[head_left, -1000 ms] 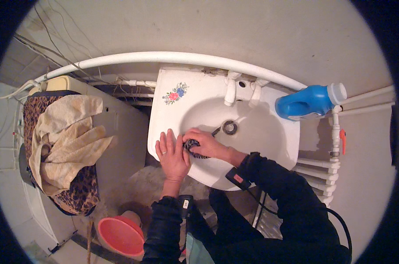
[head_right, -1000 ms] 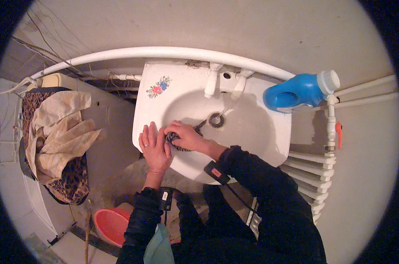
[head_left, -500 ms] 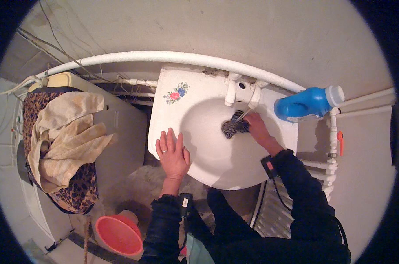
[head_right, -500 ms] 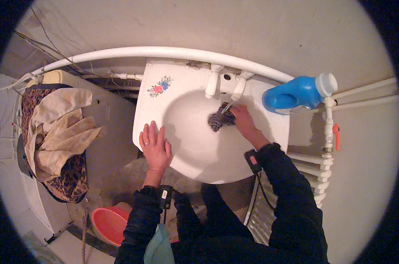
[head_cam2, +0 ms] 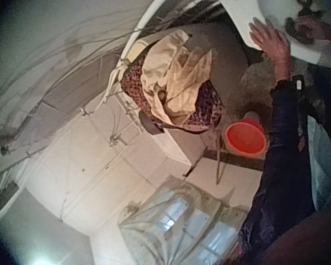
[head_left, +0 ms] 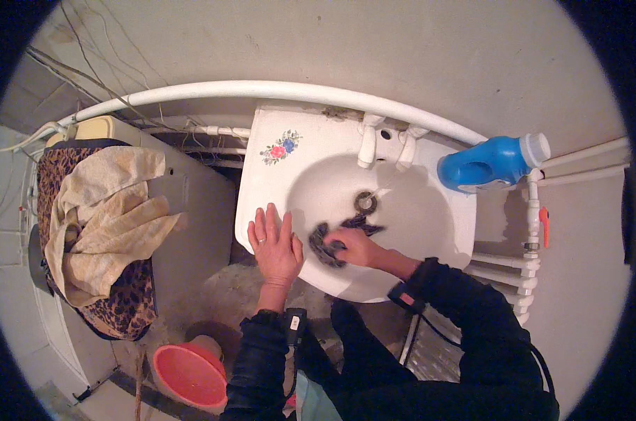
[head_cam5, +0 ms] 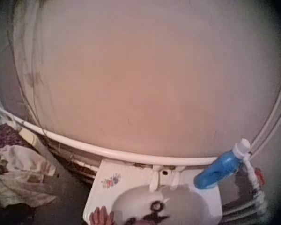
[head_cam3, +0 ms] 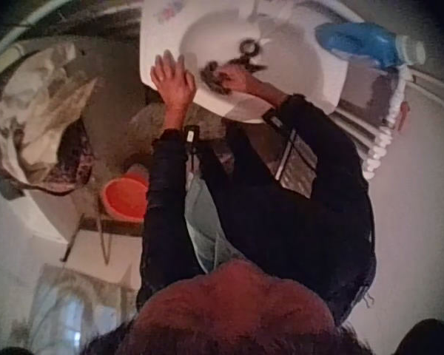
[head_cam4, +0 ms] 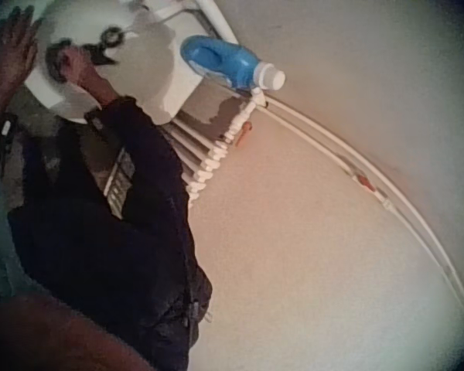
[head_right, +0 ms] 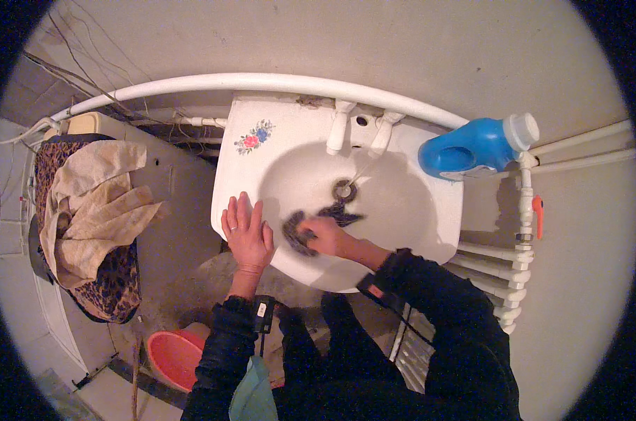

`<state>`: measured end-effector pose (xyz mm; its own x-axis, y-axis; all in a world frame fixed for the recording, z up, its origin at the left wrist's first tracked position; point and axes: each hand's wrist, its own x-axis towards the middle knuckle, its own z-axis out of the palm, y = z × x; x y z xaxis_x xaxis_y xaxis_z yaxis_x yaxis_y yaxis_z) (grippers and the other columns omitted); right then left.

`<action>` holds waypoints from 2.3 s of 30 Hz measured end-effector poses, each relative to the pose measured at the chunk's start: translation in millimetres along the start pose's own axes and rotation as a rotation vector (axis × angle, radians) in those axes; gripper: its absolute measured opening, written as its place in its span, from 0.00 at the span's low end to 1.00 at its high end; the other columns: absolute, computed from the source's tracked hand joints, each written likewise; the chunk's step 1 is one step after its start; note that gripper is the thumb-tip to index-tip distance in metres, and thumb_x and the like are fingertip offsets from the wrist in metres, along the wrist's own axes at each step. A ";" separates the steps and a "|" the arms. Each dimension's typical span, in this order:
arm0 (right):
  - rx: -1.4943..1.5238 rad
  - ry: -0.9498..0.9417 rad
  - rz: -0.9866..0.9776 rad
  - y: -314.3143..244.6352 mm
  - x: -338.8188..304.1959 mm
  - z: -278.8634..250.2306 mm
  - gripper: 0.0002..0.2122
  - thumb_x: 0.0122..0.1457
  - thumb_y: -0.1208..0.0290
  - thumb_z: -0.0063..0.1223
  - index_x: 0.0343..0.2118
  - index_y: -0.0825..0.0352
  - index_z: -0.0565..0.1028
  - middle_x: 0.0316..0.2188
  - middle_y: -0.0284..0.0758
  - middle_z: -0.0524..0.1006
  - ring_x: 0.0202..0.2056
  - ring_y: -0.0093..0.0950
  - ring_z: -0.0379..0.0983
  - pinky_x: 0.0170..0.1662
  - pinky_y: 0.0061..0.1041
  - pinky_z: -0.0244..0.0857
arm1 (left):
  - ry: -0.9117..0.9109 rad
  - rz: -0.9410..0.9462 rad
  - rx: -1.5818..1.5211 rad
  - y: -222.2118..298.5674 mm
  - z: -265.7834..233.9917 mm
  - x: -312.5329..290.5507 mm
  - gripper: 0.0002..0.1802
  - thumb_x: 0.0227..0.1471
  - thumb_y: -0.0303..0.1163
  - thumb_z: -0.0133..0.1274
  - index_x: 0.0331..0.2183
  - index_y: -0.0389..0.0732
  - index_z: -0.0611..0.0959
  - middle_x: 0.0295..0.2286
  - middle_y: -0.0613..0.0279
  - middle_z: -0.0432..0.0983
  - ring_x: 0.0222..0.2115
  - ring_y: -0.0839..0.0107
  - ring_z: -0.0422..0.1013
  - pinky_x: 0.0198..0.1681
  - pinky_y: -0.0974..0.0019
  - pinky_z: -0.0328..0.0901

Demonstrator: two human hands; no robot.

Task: The person cleans a bathroom sink using a cloth and liquid detergent. They wipe the sink basin and faucet, rinse the cloth in a red basin, and repeat the wiping and rinsing cycle multiple times.

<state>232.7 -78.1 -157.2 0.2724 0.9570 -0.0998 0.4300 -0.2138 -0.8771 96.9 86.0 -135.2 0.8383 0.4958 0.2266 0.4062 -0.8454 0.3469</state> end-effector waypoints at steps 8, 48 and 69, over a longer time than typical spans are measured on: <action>-0.377 0.416 -0.132 41.5 79.1 -45.0 0.18 0.40 0.86 0.47 0.38 0.66 0.71 0.37 0.41 0.71 0.41 0.41 0.68 0.44 0.32 0.63 | 0.016 0.009 0.000 -0.3 1.6 -0.2 0.26 0.41 0.32 0.48 0.47 0.44 0.73 0.55 0.49 0.55 0.57 0.48 0.48 0.59 0.45 0.40; -0.220 -0.105 0.257 58.1 -58.3 -53.5 0.22 0.36 0.65 0.62 0.39 0.61 0.73 0.37 0.39 0.74 0.41 0.39 0.69 0.46 0.35 0.62 | 0.057 0.022 0.008 0.6 2.8 -0.5 0.25 0.40 0.31 0.49 0.45 0.45 0.73 0.55 0.49 0.56 0.56 0.47 0.50 0.58 0.44 0.42; 0.354 0.868 0.235 44.3 -37.2 -140.3 0.21 0.50 0.81 0.54 0.49 0.68 0.66 0.48 0.33 0.67 0.50 0.25 0.63 0.48 0.22 0.62 | 0.046 0.011 0.001 -0.3 1.9 -0.8 0.25 0.41 0.32 0.48 0.46 0.45 0.73 0.55 0.49 0.56 0.57 0.48 0.50 0.58 0.45 0.42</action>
<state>362.4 -150.7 -126.5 0.9207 0.3888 -0.0333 0.0380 -0.1742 -0.9840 96.8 85.5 -137.2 0.8255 0.4947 0.2718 0.3971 -0.8512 0.3433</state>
